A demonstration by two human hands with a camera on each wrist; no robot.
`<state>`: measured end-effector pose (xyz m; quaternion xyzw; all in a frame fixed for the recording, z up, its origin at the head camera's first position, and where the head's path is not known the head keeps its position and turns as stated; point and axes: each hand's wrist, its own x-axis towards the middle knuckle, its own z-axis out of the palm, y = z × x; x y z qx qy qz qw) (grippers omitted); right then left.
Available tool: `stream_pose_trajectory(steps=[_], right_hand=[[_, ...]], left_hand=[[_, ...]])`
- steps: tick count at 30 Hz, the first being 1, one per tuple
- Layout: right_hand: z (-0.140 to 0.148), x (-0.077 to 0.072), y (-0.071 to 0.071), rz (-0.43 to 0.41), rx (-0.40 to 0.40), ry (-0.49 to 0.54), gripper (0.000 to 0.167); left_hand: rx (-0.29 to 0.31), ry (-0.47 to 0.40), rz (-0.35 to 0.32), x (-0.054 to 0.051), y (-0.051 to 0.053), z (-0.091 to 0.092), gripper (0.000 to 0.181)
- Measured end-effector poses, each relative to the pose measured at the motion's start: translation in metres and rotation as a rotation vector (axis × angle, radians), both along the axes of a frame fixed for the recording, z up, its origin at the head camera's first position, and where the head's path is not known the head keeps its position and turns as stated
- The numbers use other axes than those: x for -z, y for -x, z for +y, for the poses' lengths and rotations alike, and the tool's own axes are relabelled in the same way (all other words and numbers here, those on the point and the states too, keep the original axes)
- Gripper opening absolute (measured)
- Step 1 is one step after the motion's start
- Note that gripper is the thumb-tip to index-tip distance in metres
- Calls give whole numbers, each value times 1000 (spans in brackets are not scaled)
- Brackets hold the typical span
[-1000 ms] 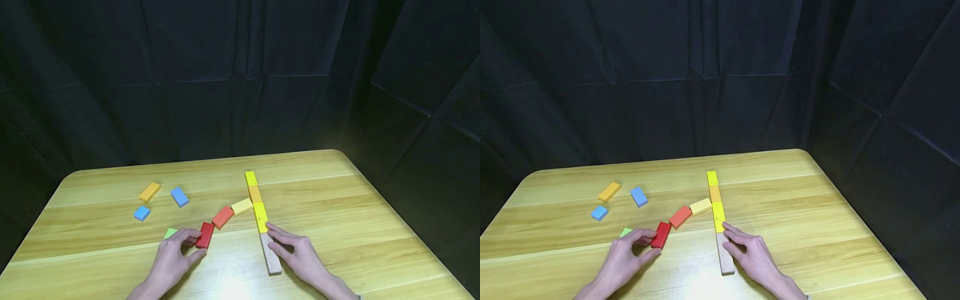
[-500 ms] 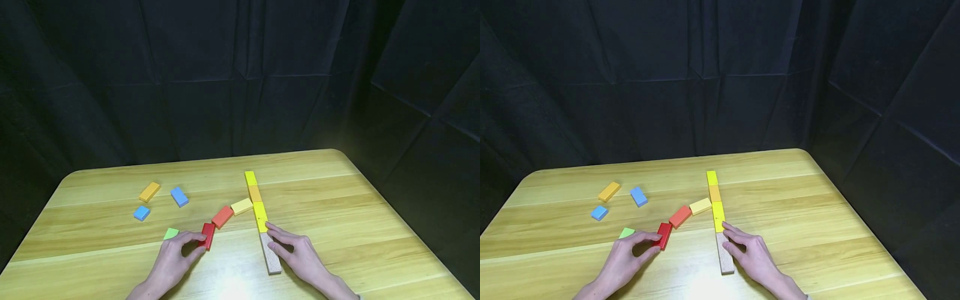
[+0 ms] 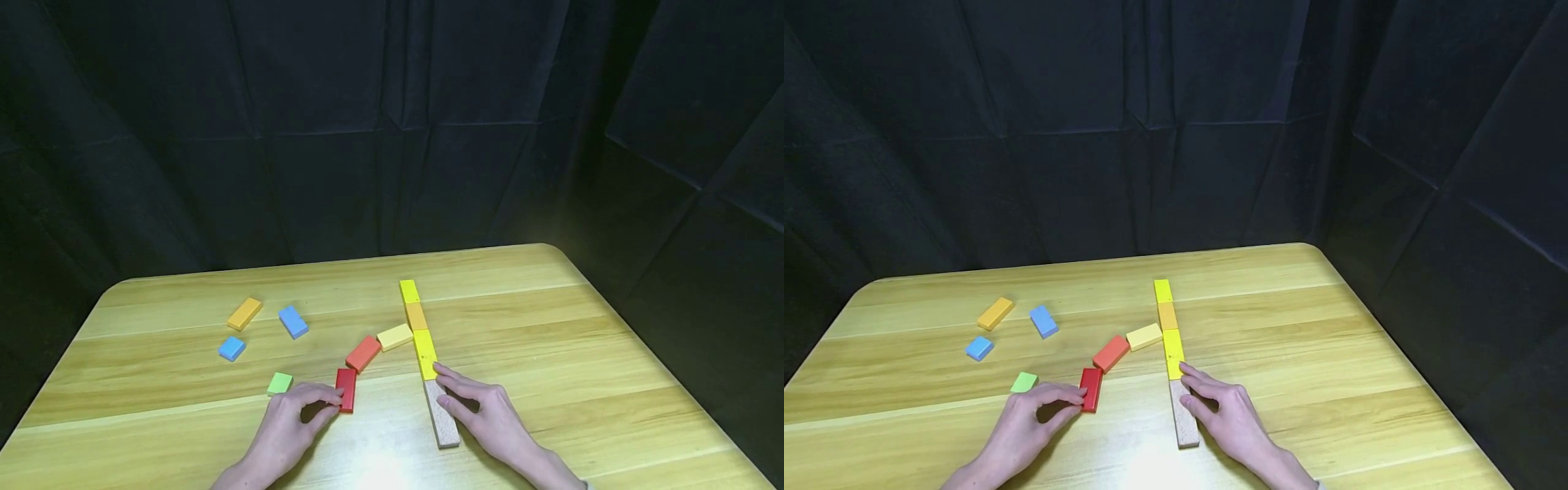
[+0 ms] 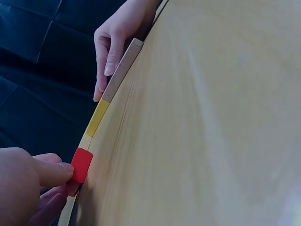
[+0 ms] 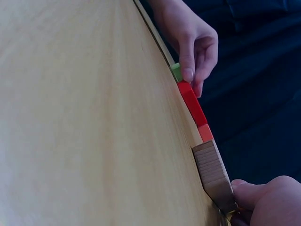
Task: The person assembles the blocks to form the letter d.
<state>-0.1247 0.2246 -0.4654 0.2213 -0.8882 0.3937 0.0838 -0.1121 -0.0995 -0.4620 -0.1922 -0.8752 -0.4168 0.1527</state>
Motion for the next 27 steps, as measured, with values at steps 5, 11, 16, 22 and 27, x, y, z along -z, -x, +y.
stream_pose_trajectory(steps=[5, 11, 16, 22, 27], right_hand=[[0, 0, 0, -10, 5, 1, 35], [0, 0, 0, -9, 5, -2, 36], [0, 0, 0, -12, 1, 1, 36], [0, 0, 0, -1, -3, -4, 35], [0, 0, 0, -8, -4, -1, 36]], left_hand=[[-11, -5, -1, 0, -1, 2, 25], [-11, -33, -36, 1, -1, 3, 26], [-30, -50, -59, 1, -1, 5, 27], [-83, -68, -133, -1, -3, 7, 30], [-97, -91, -159, -2, -3, 7, 32]])
